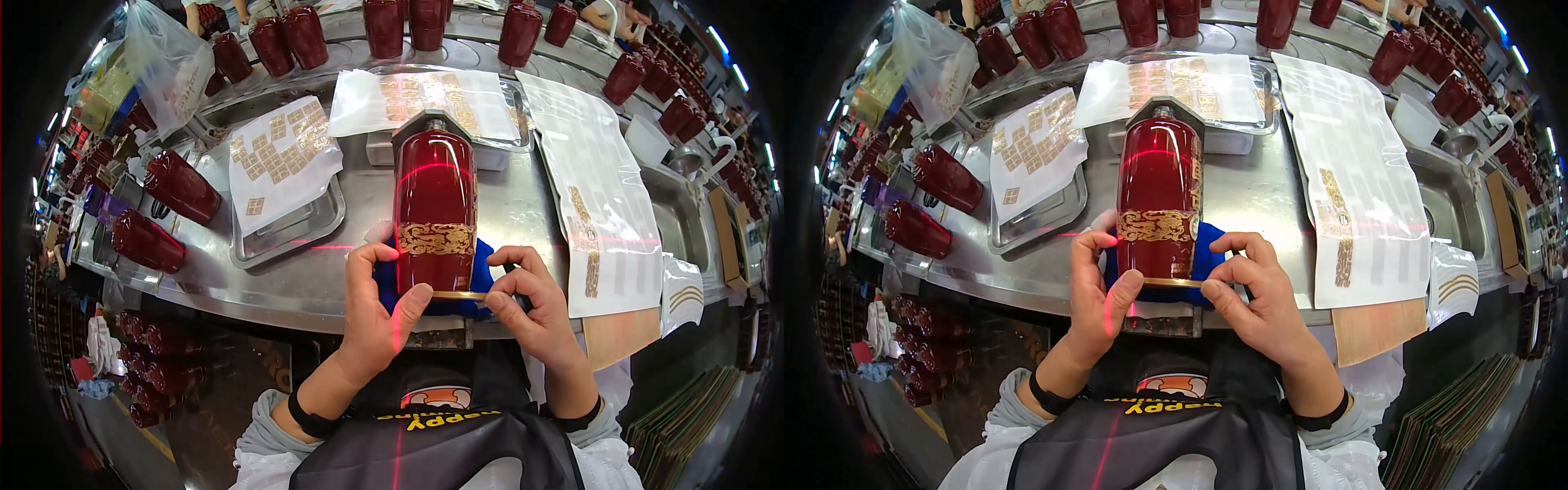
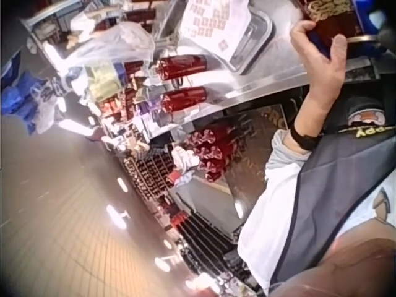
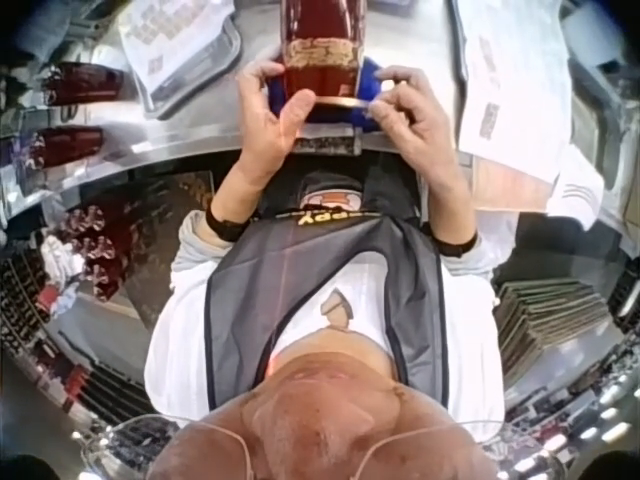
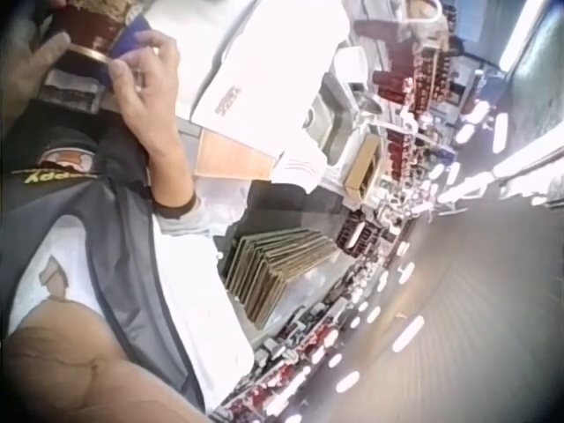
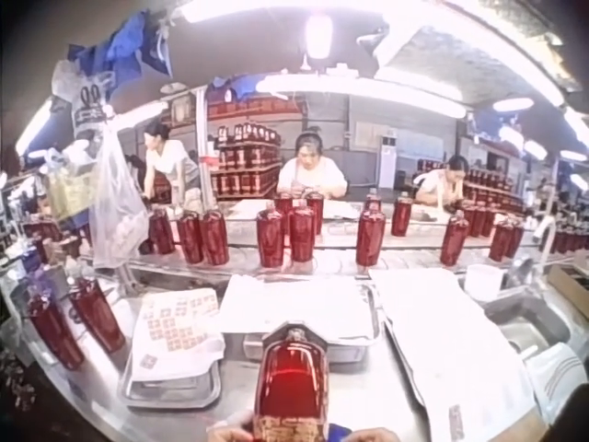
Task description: Apply decorative gold labels and stickers to red glass liquor bottles on a factory assembly line.
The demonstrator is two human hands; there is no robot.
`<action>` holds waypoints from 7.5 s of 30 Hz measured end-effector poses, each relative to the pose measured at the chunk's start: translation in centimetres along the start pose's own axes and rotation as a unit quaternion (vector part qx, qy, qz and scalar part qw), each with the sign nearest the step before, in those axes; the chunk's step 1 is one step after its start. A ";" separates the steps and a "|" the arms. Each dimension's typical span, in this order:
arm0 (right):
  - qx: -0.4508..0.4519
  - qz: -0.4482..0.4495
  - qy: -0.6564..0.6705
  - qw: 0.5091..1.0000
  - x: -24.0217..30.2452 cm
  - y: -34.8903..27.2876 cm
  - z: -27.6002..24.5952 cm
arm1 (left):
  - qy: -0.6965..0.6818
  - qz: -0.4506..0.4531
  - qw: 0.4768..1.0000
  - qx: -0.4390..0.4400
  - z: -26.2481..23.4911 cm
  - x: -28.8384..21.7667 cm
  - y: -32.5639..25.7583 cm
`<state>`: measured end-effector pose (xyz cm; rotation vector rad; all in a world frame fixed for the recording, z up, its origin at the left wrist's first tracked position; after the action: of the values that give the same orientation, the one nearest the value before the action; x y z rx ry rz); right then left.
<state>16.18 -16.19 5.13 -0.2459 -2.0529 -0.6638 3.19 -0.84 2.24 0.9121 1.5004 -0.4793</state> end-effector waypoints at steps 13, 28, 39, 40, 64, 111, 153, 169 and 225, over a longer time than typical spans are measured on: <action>-0.007 0.009 0.008 1.000 -0.3 0.0 0.0 | 0.004 -0.011 1.000 0.012 0.2 0.2 0.0; -0.001 0.017 0.057 0.998 -0.5 0.1 0.0 | 0.026 0.030 0.999 -0.013 0.2 -0.7 0.2; -0.013 0.001 0.031 0.999 -0.5 0.1 -0.2 | -0.044 0.076 0.995 -0.055 -1.5 -1.1 -0.9; -0.014 0.003 0.033 0.999 -0.6 0.1 -0.1 | 0.002 0.157 0.985 -0.069 -1.9 -2.4 -1.5; 0.062 0.085 0.130 0.986 -2.3 -1.4 -2.7 | 0.341 0.469 0.807 0.114 1.4 -7.2 -1.6; 0.042 0.066 0.134 0.988 -3.0 -1.0 -2.4 | 0.413 0.538 0.729 0.092 3.4 -5.6 -1.9; 0.035 0.067 0.135 0.988 -2.9 0.3 -1.5 | 0.372 0.515 0.764 0.111 3.4 -5.2 -1.6; 0.029 0.062 0.140 0.988 -3.3 0.5 -1.0 | 0.339 0.448 0.803 0.202 3.0 -5.3 -1.1; 0.074 0.056 0.102 0.990 -2.1 0.3 -1.5 | 0.353 0.524 0.771 0.084 2.6 -5.6 -2.4</action>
<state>18.57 -16.55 4.11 -0.1976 -1.8658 -0.4461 2.61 -5.72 6.66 2.0265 1.2984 0.6484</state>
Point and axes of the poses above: each hand's wrist, its own y-axis towards the middle knuckle, its own z-axis out of the palm, x = y × z, the point moved 7 cm from there along y, towards the middle knuckle, and after that the axes turned 8 degrees about -z, right-handed, at the moved point
